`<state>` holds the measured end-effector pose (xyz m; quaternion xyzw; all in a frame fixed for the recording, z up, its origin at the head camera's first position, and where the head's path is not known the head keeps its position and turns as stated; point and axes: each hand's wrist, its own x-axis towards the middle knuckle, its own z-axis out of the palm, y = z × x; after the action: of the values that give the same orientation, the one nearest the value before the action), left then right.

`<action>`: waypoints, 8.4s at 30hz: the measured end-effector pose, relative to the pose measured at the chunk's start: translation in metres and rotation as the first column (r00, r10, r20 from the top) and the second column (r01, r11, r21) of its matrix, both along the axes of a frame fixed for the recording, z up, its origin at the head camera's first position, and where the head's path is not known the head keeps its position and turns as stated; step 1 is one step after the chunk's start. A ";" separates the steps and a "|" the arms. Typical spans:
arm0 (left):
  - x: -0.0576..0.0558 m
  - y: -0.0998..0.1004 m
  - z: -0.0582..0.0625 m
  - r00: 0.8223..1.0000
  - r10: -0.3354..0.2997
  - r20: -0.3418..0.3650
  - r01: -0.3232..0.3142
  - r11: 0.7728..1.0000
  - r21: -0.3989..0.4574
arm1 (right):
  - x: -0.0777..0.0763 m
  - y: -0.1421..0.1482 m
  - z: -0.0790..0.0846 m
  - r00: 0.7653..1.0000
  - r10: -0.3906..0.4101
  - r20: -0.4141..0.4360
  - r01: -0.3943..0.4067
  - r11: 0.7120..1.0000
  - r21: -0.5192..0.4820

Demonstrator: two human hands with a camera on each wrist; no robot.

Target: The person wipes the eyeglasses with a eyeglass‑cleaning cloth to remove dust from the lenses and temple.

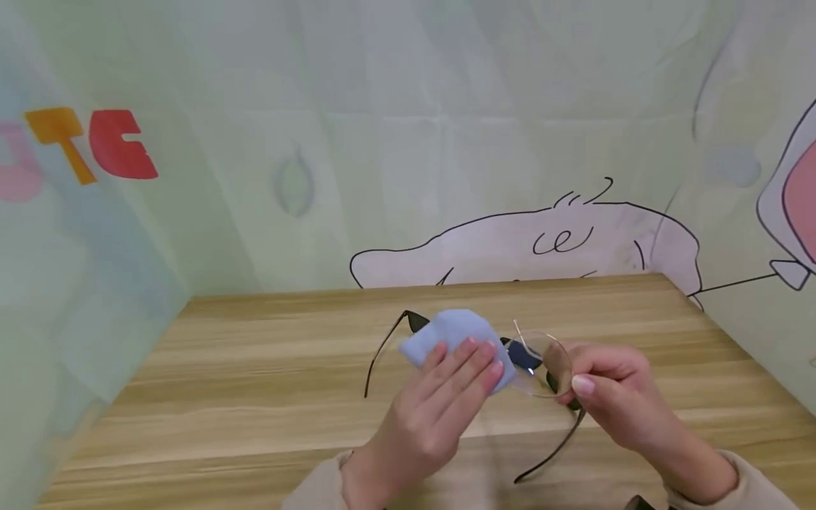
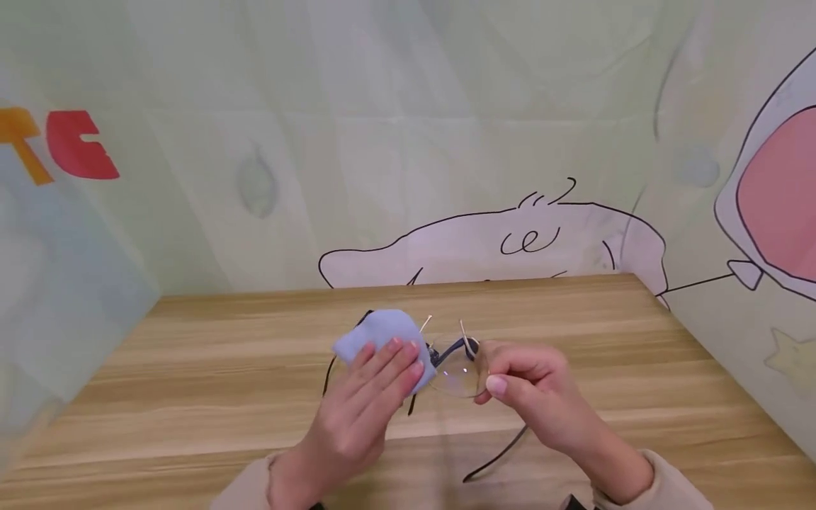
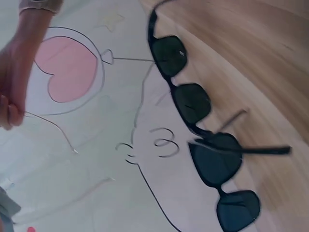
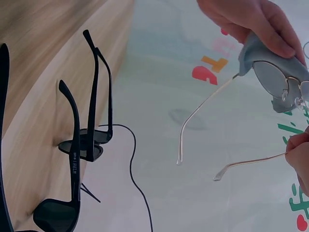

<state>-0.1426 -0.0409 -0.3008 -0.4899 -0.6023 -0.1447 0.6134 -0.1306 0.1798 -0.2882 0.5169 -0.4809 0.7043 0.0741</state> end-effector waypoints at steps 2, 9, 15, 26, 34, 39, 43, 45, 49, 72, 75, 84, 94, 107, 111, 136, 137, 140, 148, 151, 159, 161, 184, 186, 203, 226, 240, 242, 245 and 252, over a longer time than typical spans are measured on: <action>-0.004 -0.006 -0.003 0.999 -0.008 -0.035 0.007 1.000 -0.007 | -0.001 0.000 0.002 1.000 0.016 -0.004 -0.016 1.000 -0.001; -0.007 -0.025 -0.011 0.998 -0.014 0.055 0.011 0.998 0.061 | -0.002 0.002 0.004 0.998 0.061 -0.022 -0.061 0.998 0.008; -0.005 -0.021 -0.010 0.988 -0.053 0.146 0.040 0.995 0.091 | -0.003 0.003 -0.003 0.998 0.060 0.025 -0.060 0.998 0.021; -0.006 -0.004 -0.008 0.999 -0.036 -0.026 0.035 0.999 -0.030 | -0.003 0.003 -0.006 0.998 0.047 0.041 -0.048 0.998 0.037; -0.004 -0.018 -0.017 0.986 -0.162 0.033 0.165 0.981 -0.099 | 0.000 0.005 0.003 0.998 0.064 -0.022 -0.063 0.996 0.056; -0.005 -0.020 -0.016 0.997 -0.065 -0.041 0.062 0.996 -0.064 | -0.001 0.000 0.009 0.990 0.131 -0.054 -0.128 0.990 0.060; -0.009 -0.024 -0.013 0.993 -0.002 -0.121 -0.002 0.999 -0.037 | -0.003 -0.003 0.010 0.982 0.178 -0.061 -0.174 0.982 0.068; -0.011 -0.026 -0.009 0.987 0.020 -0.162 -0.024 0.999 -0.025 | -0.004 -0.003 0.010 0.980 0.194 -0.052 -0.190 0.979 0.080; -0.011 -0.026 0.001 0.972 0.047 -0.231 -0.050 0.999 -0.005 | -0.005 0.003 0.003 0.982 0.183 0.044 -0.186 0.976 0.110; 0.015 -0.027 0.001 0.063 -0.213 0.975 0.042 0.977 0.211 | -0.009 0.028 0.002 0.725 -0.506 -0.467 0.674 0.659 0.334; 0.013 -0.028 0.001 -0.163 -0.221 0.961 0.035 0.973 0.230 | -0.012 0.021 0.003 0.683 -0.429 -0.592 0.640 0.742 0.201; 0.014 -0.026 -0.009 -0.552 -0.306 0.776 0.066 0.911 0.407 | -0.020 0.002 0.013 0.907 -0.025 -0.420 0.124 0.970 0.209; 0.013 -0.032 -0.007 -0.581 -0.455 0.675 -0.011 0.833 0.553 | -0.025 -0.002 -0.004 0.985 0.141 -0.103 -0.126 0.983 0.133; 0.003 0.010 0.001 0.852 -0.246 0.461 0.398 0.878 -0.266 | -0.021 -0.022 -0.007 0.946 0.259 0.192 -0.266 0.964 0.007; 0.006 0.009 -0.001 0.924 -0.105 0.367 0.268 0.864 -0.426 | -0.019 -0.024 -0.008 0.945 0.211 0.248 -0.219 0.976 0.006; 0.015 0.007 -0.003 0.878 -0.121 0.463 0.283 0.911 -0.299 | -0.026 -0.016 -0.005 0.914 0.328 0.238 -0.305 0.944 -0.128; 0.014 0.008 -0.003 0.883 -0.110 0.457 0.269 0.915 -0.301 | -0.025 -0.016 -0.005 0.918 0.316 0.241 -0.295 0.948 -0.120; 0.012 0.010 -0.002 0.890 -0.091 0.447 0.247 0.920 -0.304 | -0.024 -0.018 -0.006 0.926 0.285 0.247 -0.269 0.958 -0.095; 0.007 0.014 -0.003 0.840 -0.161 0.519 0.347 0.894 -0.284 | -0.024 -0.023 -0.011 0.933 0.251 0.258 -0.235 0.968 -0.090; 0.008 0.013 -0.005 0.812 -0.197 0.549 0.399 0.875 -0.276 | -0.026 -0.021 -0.013 0.930 0.251 0.269 -0.232 0.967 -0.103; 0.012 0.009 -0.012 0.761 -0.265 0.592 0.453 0.870 -0.193 | -0.028 -0.015 -0.009 0.925 0.300 0.233 -0.277 0.952 -0.129; 0.012 0.010 -0.013 0.779 -0.253 0.574 0.431 0.881 -0.197 | -0.028 -0.016 -0.009 0.923 0.308 0.230 -0.284 0.950 -0.131; 0.012 0.002 -0.012 0.872 -0.104 0.478 0.235 0.946 -0.224 | -0.029 -0.014 -0.011 0.926 0.300 0.230 -0.273 0.951 -0.145; 0.013 -0.001 -0.012 0.861 -0.124 0.494 0.265 0.937 -0.226 | -0.030 -0.013 -0.010 0.930 0.291 0.224 -0.263 0.953 -0.150; -0.001 0.006 -0.015 0.835 -0.221 0.503 0.419 0.849 -0.322 | -0.024 -0.023 -0.006 0.946 0.105 0.306 -0.093 0.994 -0.053; -0.004 0.019 -0.015 0.858 -0.269 0.437 0.412 0.869 -0.275 | -0.023 -0.024 -0.009 0.930 0.201 0.308 -0.202 0.979 -0.028; 0.003 0.004 -0.013 0.778 -0.250 0.576 0.434 0.877 -0.206 | -0.028 -0.012 -0.008 0.930 0.230 0.288 -0.206 0.972 -0.109; 0.003 0.002 -0.012 0.761 -0.256 0.596 0.451 0.869 -0.202 | -0.029 -0.011 -0.007 0.939 0.215 0.270 -0.192 0.975 -0.108; 0.003 0.000 -0.010 0.746 -0.252 0.616 0.461 0.864 -0.204 | -0.029 -0.012 -0.006 0.945 0.201 0.258 -0.179 0.978 -0.107; 0.001 0.002 -0.008 0.772 -0.252 0.584 0.455 0.861 -0.230 | -0.027 -0.022 -0.008 0.945 0.227 0.236 -0.217 0.974 -0.066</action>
<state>-0.1416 -0.0389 -0.3089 -0.6390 -0.6596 -0.2777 0.2818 -0.1579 0.1578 -0.2960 0.4764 -0.4112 0.7752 -0.0549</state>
